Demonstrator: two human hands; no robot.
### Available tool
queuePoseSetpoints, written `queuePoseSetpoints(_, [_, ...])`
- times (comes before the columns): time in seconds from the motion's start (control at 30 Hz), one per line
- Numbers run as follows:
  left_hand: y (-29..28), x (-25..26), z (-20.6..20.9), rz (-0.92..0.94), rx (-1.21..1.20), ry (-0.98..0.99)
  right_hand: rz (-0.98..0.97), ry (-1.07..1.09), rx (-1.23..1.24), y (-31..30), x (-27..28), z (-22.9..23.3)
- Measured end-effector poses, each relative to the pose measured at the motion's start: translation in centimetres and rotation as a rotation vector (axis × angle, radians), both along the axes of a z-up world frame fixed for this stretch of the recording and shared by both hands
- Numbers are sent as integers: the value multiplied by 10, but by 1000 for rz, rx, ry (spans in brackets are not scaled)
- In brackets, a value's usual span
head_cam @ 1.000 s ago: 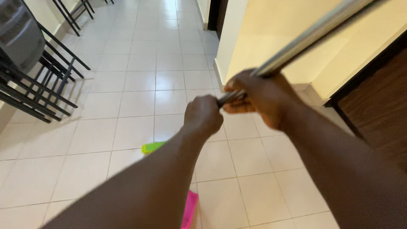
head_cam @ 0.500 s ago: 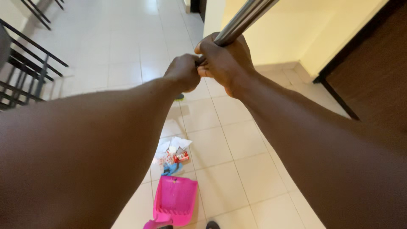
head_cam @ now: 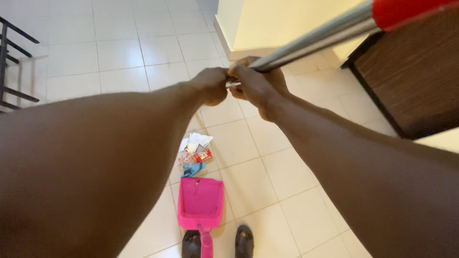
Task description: The person sweeps debris into a pile and then collects it using a dustpan and brush before emptying the dustpan into a bin.
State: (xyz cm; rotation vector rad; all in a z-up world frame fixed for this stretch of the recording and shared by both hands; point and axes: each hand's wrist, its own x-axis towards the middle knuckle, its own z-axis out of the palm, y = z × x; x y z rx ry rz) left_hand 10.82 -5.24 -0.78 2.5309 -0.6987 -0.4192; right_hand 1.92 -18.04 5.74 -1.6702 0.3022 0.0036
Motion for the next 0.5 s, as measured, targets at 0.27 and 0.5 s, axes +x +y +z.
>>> queuePoseSetpoints(0.27, [13,-20,-2,13,-137,73,36,72,-79,8,-36,30])
queuePoseSetpoints(0.5, [-8,-82,2,30,-166,-53,95,89,-72,-6,-89,54])
